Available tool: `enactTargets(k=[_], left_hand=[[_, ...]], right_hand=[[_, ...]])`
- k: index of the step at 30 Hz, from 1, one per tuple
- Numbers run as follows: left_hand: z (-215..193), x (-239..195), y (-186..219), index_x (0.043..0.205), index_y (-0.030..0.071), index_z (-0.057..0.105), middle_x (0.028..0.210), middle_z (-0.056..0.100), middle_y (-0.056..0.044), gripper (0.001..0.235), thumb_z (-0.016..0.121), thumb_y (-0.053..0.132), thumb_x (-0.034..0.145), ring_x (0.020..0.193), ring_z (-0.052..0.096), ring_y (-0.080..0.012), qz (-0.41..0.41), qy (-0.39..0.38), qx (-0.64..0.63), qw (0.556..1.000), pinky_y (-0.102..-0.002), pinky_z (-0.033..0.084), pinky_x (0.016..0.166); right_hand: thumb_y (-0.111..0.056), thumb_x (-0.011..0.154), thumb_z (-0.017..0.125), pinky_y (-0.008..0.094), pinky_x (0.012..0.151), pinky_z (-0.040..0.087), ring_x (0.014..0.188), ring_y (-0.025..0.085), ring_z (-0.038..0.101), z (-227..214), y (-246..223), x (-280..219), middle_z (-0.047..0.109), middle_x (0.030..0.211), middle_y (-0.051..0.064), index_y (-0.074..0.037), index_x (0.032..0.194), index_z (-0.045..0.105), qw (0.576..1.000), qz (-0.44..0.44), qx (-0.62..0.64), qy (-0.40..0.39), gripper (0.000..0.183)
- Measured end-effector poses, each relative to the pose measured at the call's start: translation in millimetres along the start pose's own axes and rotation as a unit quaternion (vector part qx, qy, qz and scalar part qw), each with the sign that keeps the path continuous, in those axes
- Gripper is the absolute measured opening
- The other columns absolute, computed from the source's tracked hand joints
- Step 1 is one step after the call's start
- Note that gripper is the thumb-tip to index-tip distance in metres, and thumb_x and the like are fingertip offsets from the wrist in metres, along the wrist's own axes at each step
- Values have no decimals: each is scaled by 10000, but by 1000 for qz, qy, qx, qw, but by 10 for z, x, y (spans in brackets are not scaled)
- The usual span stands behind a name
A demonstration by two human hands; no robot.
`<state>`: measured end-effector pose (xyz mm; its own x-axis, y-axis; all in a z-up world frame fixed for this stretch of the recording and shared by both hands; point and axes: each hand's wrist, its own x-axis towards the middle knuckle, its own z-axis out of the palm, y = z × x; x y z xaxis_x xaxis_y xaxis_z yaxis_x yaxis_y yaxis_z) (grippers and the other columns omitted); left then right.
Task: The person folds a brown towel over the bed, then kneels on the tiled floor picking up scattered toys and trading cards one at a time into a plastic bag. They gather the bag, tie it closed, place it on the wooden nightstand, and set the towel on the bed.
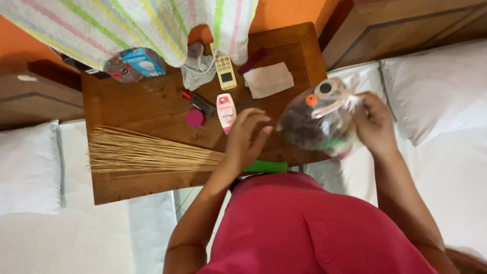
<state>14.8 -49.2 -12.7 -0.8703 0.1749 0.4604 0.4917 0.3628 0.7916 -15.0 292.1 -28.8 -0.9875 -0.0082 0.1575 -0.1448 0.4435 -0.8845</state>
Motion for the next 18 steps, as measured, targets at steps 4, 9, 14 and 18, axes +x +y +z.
enactTargets(k=[4, 9, 14, 18], left_hand=[[-174, -294, -144, 1126, 43, 668, 1212, 653, -130, 187, 693, 176, 997, 1162, 649, -320, -77, 21, 31, 996, -397, 517, 1000], [-267, -542, -98, 1095, 63, 675, 1231, 630, -90, 192, 662, 201, 962, 1024, 667, -255, -297, 106, -26, 949, -357, 528, 645], [-205, -691, -24, 1085, 12, 674, 1154, 654, -150, 147, 665, 122, 986, 1086, 646, -303, -196, 170, 78, 963, -372, 495, 956], [-110, -743, 144, 1088, 6, 668, 1162, 643, -157, 152, 655, 118, 986, 1103, 640, -307, -222, 211, 97, 947, -363, 498, 951]], right_hand=[[90, 1029, 557, 238, 805, 413, 900, 117, 501, -130, -183, 502, 576, 1088, 33, -16, 1184, 665, 998, -57, -34, 11, 216], [47, 1131, 560, 244, 916, 478, 1027, 92, 580, -249, -41, 1347, 651, 1144, 20, -46, 1171, 609, 989, -122, 87, -14, 112], [68, 1108, 533, 250, 871, 493, 969, 100, 584, 45, 468, 2331, 641, 1085, 24, -39, 1157, 584, 968, -208, 117, -78, 129], [124, 1058, 510, 271, 777, 455, 860, 128, 528, 478, 553, 2847, 594, 968, 47, -14, 1092, 597, 960, -261, 48, -84, 167]])
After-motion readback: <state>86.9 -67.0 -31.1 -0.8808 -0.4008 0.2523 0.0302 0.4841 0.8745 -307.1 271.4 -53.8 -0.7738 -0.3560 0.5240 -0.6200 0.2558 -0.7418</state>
